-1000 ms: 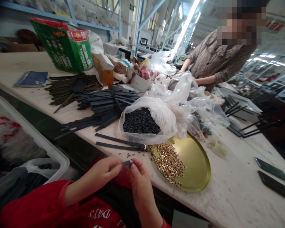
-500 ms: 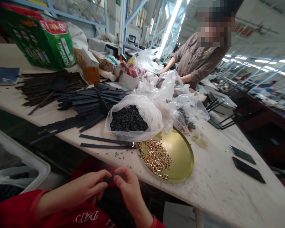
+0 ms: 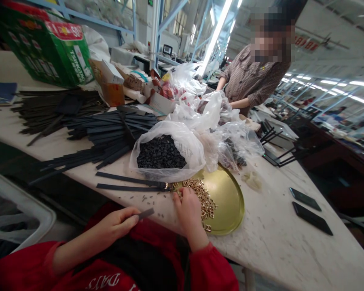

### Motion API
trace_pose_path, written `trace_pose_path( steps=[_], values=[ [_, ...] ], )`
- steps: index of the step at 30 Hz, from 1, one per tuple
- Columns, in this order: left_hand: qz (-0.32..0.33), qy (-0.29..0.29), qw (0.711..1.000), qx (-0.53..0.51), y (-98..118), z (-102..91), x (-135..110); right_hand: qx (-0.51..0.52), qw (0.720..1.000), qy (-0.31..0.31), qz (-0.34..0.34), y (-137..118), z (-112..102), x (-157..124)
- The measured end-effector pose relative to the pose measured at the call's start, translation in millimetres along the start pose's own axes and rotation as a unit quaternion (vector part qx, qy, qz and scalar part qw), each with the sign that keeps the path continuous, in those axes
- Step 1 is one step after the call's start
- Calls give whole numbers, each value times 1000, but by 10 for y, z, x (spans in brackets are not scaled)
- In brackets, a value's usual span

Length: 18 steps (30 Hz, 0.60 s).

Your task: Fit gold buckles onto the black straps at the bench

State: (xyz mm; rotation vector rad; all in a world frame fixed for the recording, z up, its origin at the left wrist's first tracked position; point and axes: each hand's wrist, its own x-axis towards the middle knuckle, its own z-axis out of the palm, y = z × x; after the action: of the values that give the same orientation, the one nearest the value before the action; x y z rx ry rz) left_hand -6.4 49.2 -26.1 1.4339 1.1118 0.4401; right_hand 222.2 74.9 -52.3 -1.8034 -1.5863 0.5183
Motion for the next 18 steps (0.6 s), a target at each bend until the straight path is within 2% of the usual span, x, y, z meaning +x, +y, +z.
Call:
trace_pose_path(
  steps=[4,7,9,13,15,18],
  values=[
    [-12,16,1000,19,53,45,109,-7,1000,-18,7,93,-22,227],
    [-20,9,999,31,137,63,217,24,998,-49,18,37,-34,179],
    [4,23,998,52,180,71,314,95,991,-80,43,-50,-42,99],
    [26,48,995,78,166,83,474,300,939,-118,118,-252,7,-67],
    [22,50,996,73,131,80,486,352,918,-121,137,-315,57,-128],
    [15,57,996,66,105,69,425,388,901,-125,149,-351,116,-190]
  ],
)
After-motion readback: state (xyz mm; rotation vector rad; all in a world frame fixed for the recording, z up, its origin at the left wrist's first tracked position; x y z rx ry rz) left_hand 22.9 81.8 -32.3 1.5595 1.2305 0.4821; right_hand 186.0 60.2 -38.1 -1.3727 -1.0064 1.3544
